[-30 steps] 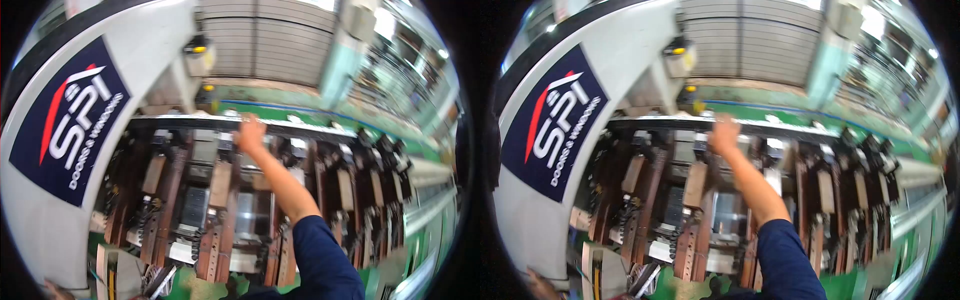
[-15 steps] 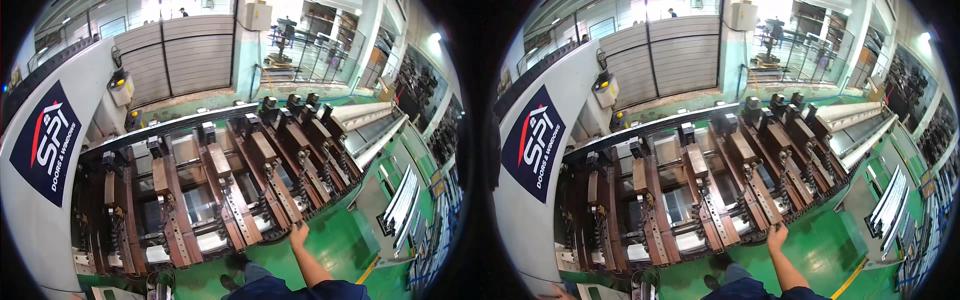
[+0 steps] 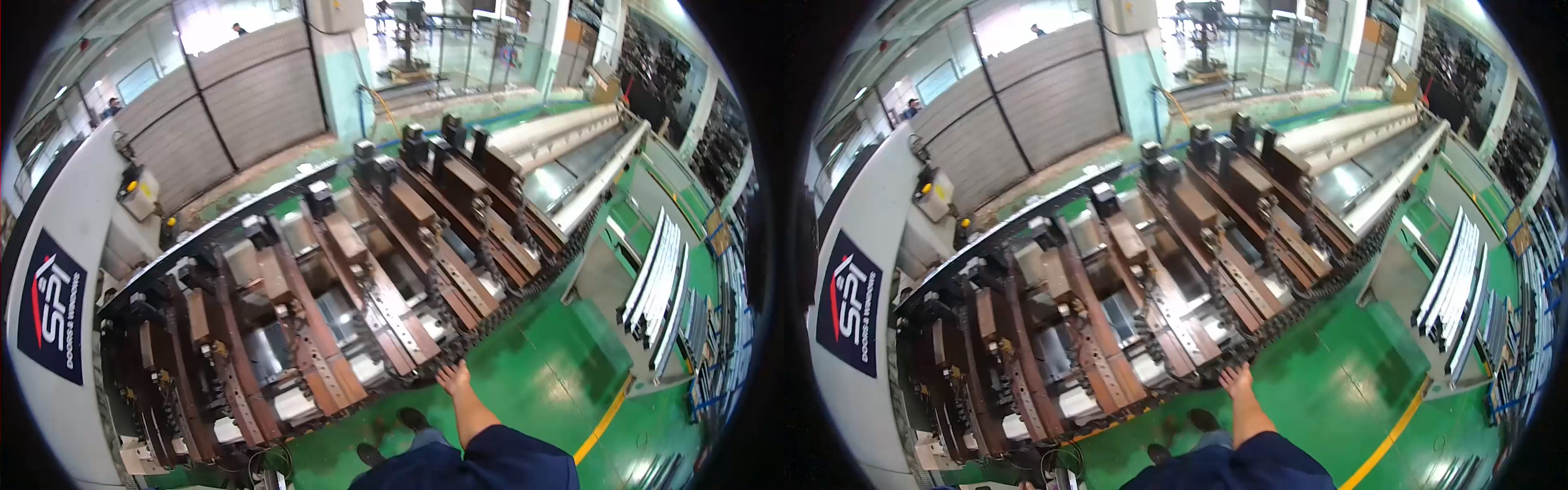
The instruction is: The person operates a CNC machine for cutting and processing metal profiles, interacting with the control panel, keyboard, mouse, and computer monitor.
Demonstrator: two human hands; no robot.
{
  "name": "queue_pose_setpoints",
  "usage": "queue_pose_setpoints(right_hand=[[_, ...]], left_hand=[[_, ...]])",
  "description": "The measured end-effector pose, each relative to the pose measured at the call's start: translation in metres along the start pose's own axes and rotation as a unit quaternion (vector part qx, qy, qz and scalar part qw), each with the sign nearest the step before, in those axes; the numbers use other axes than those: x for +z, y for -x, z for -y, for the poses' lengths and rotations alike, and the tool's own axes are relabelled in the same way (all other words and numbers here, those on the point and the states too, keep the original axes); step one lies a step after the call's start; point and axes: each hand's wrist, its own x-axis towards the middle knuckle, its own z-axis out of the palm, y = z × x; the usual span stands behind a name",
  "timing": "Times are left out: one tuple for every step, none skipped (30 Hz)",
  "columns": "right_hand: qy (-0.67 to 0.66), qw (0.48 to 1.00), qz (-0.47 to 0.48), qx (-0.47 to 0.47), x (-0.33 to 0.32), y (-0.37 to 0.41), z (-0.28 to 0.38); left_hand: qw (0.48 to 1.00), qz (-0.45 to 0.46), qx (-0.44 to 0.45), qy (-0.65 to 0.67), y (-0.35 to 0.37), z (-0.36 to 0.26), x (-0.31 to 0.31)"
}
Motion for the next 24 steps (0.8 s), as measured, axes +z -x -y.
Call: queue_pose_setpoints(right_hand=[[-0.017,0.998,0.056,0.01,0.005,-0.01,0.004],[0.02,0.998,0.059,0.021,0.014,-0.013,0.011],[0.029,0.998,0.051,0.037,0.021,-0.019,0.016],[0.041,0.997,0.05,0.041,0.029,-0.017,0.022],[0.038,0.997,0.05,0.048,0.028,-0.028,0.022],[0.064,0.995,0.048,0.065,0.03,-0.026,0.025],[0.092,0.991,0.049,0.079,0.034,-0.025,0.03],[0.1,0.99,0.05,0.083,0.034,-0.027,0.032],[0.11,0.989,0.051,0.089,0.033,-0.029,0.031],[0.12,0.987,0.052,0.096,0.031,-0.032,0.029],[0.133,0.985,0.054,0.096,0.028,-0.035,0.026],[0.146,0.983,0.057,0.097,0.026,-0.039,0.022],[0.162,0.98,0.063,0.097,0.026,-0.044,0.017],[0.175,0.977,0.062,0.1,0.026,-0.044,0.015],[0.193,0.974,0.068,0.101,0.028,-0.044,0.015],[0.194,0.974,0.064,0.097,0.025,-0.048,0.013],[0.2,0.973,0.067,0.091,0.023,-0.054,0.011],[0.192,0.976,0.038,0.1,0.029,-0.054,0.013],[0.184,0.978,0.037,0.094,0.033,-0.051,0.016],[0.193,0.977,0.017,0.086,0.027,-0.058,0.012],[0.228,0.97,0.0,0.088,0.027,-0.058,0.013],[0.217,0.973,-0.018,0.076,0.029,-0.06,0.012],[0.206,0.976,-0.041,0.065,0.023,-0.067,0.006],[0.159,0.984,-0.05,0.06,0.005,-0.085,-0.007]], left_hand=[[0.999,0.027,0.024,0.002,0.013,-0.053,0.0],[0.998,0.042,0.039,-0.027,0.019,-0.082,0.004],[0.996,0.053,0.055,-0.035,0.017,-0.101,0.014],[0.995,0.084,0.02,0.041,0.026,-0.145,0.017],[0.988,0.126,0.04,0.078,0.005,-0.133,0.034],[0.979,0.173,0.01,0.104,-0.04,-0.11,0.058],[0.966,0.219,-0.022,0.133,-0.07,-0.1,0.076],[0.961,0.219,-0.007,0.17,-0.068,-0.123,0.081],[0.954,0.219,0.008,0.206,-0.068,-0.155,0.088],[0.946,0.218,0.022,0.241,-0.064,-0.197,0.095],[0.941,0.223,0.017,0.254,-0.066,-0.23,0.104],[0.937,0.227,0.013,0.266,-0.07,-0.261,0.112],[0.932,0.229,0.008,0.28,-0.075,-0.288,0.119],[0.921,0.257,0.008,0.292,-0.085,-0.309,0.129],[0.909,0.279,0.009,0.308,-0.099,-0.328,0.141],[0.898,0.302,0.001,0.32,-0.114,-0.346,0.159],[0.885,0.319,-0.006,0.338,-0.133,-0.363,0.18],[0.874,0.338,-0.018,0.348,-0.15,-0.384,0.202],[0.862,0.36,-0.029,0.357,-0.165,-0.405,0.222],[0.856,0.364,-0.036,0.365,-0.175,-0.427,0.241],[0.848,0.375,-0.045,0.373,-0.19,-0.446,0.264],[0.836,0.369,-0.064,0.401,-0.213,-0.462,0.293],[0.823,0.366,-0.086,0.426,-0.236,-0.471,0.324],[0.815,0.366,-0.101,0.437,-0.257,-0.482,0.349]])
